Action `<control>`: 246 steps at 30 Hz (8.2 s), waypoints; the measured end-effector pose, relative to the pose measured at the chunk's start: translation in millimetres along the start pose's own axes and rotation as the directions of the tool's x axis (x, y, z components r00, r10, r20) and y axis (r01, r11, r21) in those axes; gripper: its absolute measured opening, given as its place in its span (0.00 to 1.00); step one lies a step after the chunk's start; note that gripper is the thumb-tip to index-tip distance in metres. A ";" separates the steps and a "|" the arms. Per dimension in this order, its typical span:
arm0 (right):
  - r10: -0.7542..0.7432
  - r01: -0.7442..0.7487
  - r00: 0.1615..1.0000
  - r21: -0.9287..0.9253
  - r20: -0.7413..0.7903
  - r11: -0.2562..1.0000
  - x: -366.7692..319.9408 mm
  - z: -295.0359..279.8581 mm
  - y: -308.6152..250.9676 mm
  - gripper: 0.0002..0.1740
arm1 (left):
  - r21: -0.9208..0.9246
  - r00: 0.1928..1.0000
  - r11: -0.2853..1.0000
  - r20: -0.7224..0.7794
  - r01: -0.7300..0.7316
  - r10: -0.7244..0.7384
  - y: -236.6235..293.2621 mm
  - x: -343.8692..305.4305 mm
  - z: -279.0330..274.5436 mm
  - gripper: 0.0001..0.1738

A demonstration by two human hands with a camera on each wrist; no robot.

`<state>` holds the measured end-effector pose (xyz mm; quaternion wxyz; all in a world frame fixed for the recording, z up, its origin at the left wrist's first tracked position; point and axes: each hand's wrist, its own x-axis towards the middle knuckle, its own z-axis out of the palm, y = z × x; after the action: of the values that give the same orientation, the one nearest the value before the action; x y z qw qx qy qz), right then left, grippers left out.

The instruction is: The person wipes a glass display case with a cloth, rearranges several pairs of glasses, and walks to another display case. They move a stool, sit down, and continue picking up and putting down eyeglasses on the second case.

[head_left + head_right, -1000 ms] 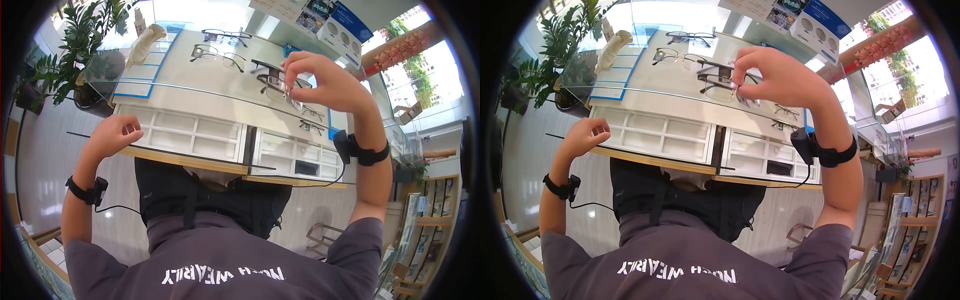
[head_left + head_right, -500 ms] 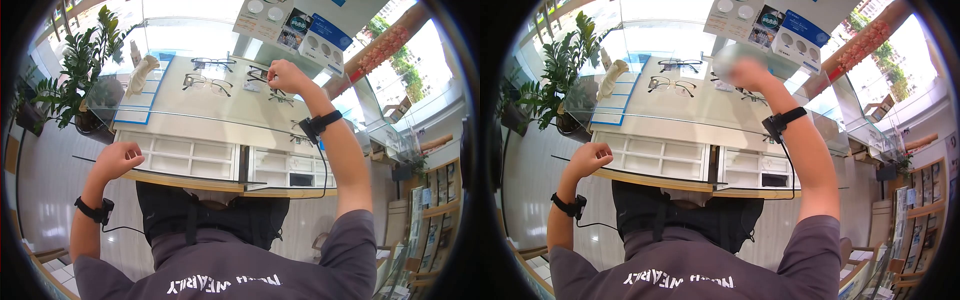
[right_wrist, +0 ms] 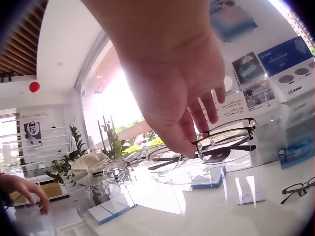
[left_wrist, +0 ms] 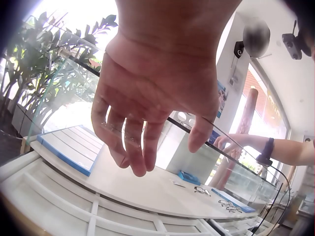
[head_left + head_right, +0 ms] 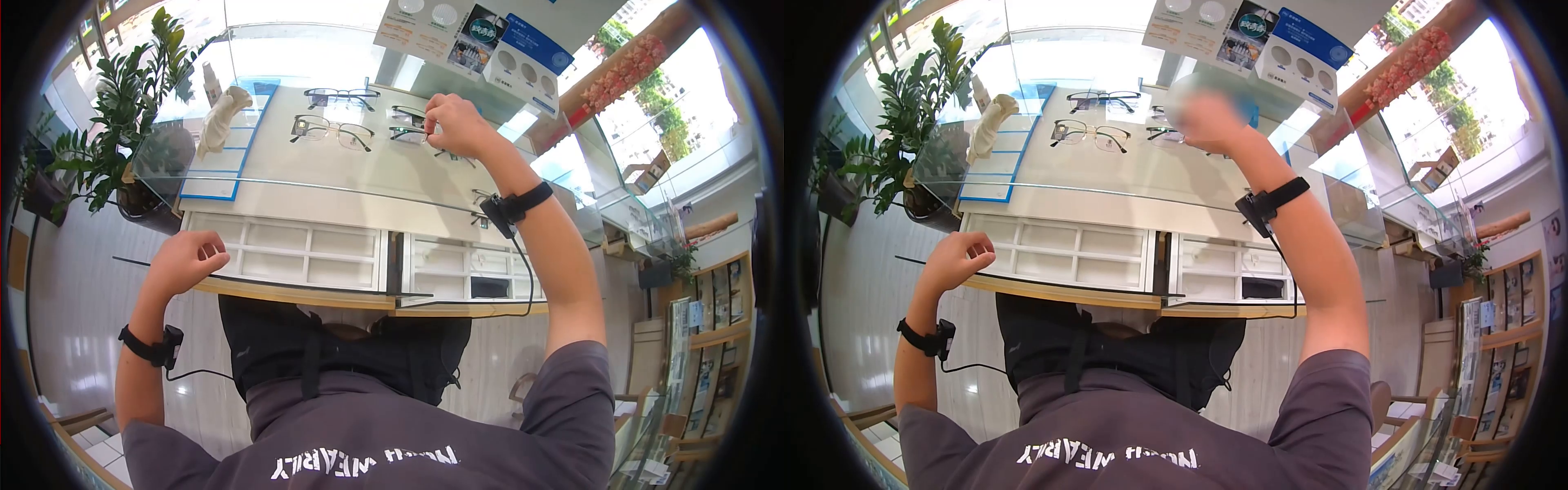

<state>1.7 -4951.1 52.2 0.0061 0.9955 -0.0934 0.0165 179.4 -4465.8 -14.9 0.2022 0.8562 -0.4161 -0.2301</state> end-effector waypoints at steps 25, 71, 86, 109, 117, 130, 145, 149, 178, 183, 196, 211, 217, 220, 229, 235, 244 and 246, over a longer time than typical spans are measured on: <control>0.007 -0.015 0.984 -0.044 -0.178 0.999 -28.2 2.0 -13.1 0.05 | -0.008 1.000 1.000 -0.021 0.006 -0.006 4.2 -0.2 -0.3 0.21; -0.262 0.334 0.918 -0.224 0.298 0.915 -137.7 154.7 -11.1 0.05 | -0.018 0.998 1.000 -0.061 0.022 -0.023 7.7 -0.2 1.1 0.18; 0.234 -0.330 0.916 -0.280 -0.325 0.902 -62.8 240.2 140.7 0.19 | -0.007 0.994 1.000 -0.108 0.013 -0.014 15.5 5.5 1.5 0.14; 0.191 -0.268 0.939 -0.258 -0.287 0.928 -59.7 231.8 116.4 0.22 | 0.019 0.993 0.999 -0.116 0.029 -0.027 8.5 12.1 2.7 0.14; -0.088 0.042 0.974 -0.214 -0.209 0.976 -92.4 188.0 31.9 0.27 | 0.029 0.990 1.000 -0.142 0.004 0.001 7.7 8.2 2.6 0.14; -0.222 0.124 0.861 0.234 0.457 0.964 -130.1 51.5 -85.4 0.31 | 0.030 0.985 0.998 -0.162 -0.048 0.052 5.3 5.3 3.4 0.17; 0.074 -0.144 0.978 0.381 0.194 0.913 -87.3 -123.2 -5.3 0.26 | 0.030 0.983 0.998 -0.174 -0.060 0.064 4.7 2.3 3.1 0.16; 0.156 -0.172 0.978 0.115 0.138 0.978 -52.6 -79.5 56.9 0.22 | 0.023 0.979 0.998 -0.195 -0.057 0.060 4.1 0.8 4.4 0.15; -0.047 0.061 0.797 -0.003 0.602 0.998 -140.9 -16.0 -39.8 0.11 | -0.001 0.992 1.000 -0.126 -0.007 0.007 -8.0 7.9 11.8 0.15; 0.122 0.161 0.591 -0.264 0.797 0.951 -173.5 46.2 -4.4 0.08 | -0.003 0.991 1.000 -0.137 -0.008 0.007 -7.9 7.9 13.0 0.15; 0.314 0.000 0.744 -0.470 0.590 0.883 -209.6 136.9 101.6 0.14 | -0.014 0.992 1.000 -0.124 0.022 -0.024 -5.1 7.6 10.8 0.14; 0.247 -0.201 0.942 -0.207 0.227 0.957 -195.4 169.8 178.3 0.12 | 0.003 0.992 0.999 -0.121 0.045 -0.044 -4.5 13.2 10.0 0.13; 0.227 -0.213 0.957 -0.090 0.183 0.973 -186.7 175.7 180.5 0.06 | 0.016 0.989 0.999 -0.144 0.028 -0.026 -1.9 14.8 9.2 0.13; 0.233 -0.226 0.954 -0.061 0.187 0.972 -187.4 186.1 179.3 0.05 | 0.008 0.991 0.999 -0.128 0.041 -0.039 -1.2 15.4 7.5 0.13; 0.235 -0.206 0.953 -0.160 0.192 0.965 -190.3 183.1 166.2 0.07 | -0.017 0.984 1.000 -0.178 0.026 -0.028 0.3 13.8 8.1 0.12; 0.185 -0.140 0.944 -0.176 0.273 0.974 -174.2 155.5 121.8 0.08 | -0.016 0.974 1.000 -0.227 -0.009 0.005 -5.6 13.7 12.0 0.12; 0.117 -0.094 0.916 -0.078 0.383 0.993 -165.8 124.6 46.3 0.04 | -0.013 0.973 1.000 -0.230 0.007 -0.010 -1.1 10.7 10.1 0.12; 0.091 -0.100 0.890 -0.004 0.447 0.995 -165.5 117.0 35.3 0.04 | -0.017 0.975 1.000 -0.221 0.017 -0.021 0.0 10.7 8.5 0.12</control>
<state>-163.8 -4956.9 -70.1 -0.0256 0.9669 -0.1408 -0.2113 180.5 -4475.7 -24.3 0.2515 0.8789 -0.3810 -0.1385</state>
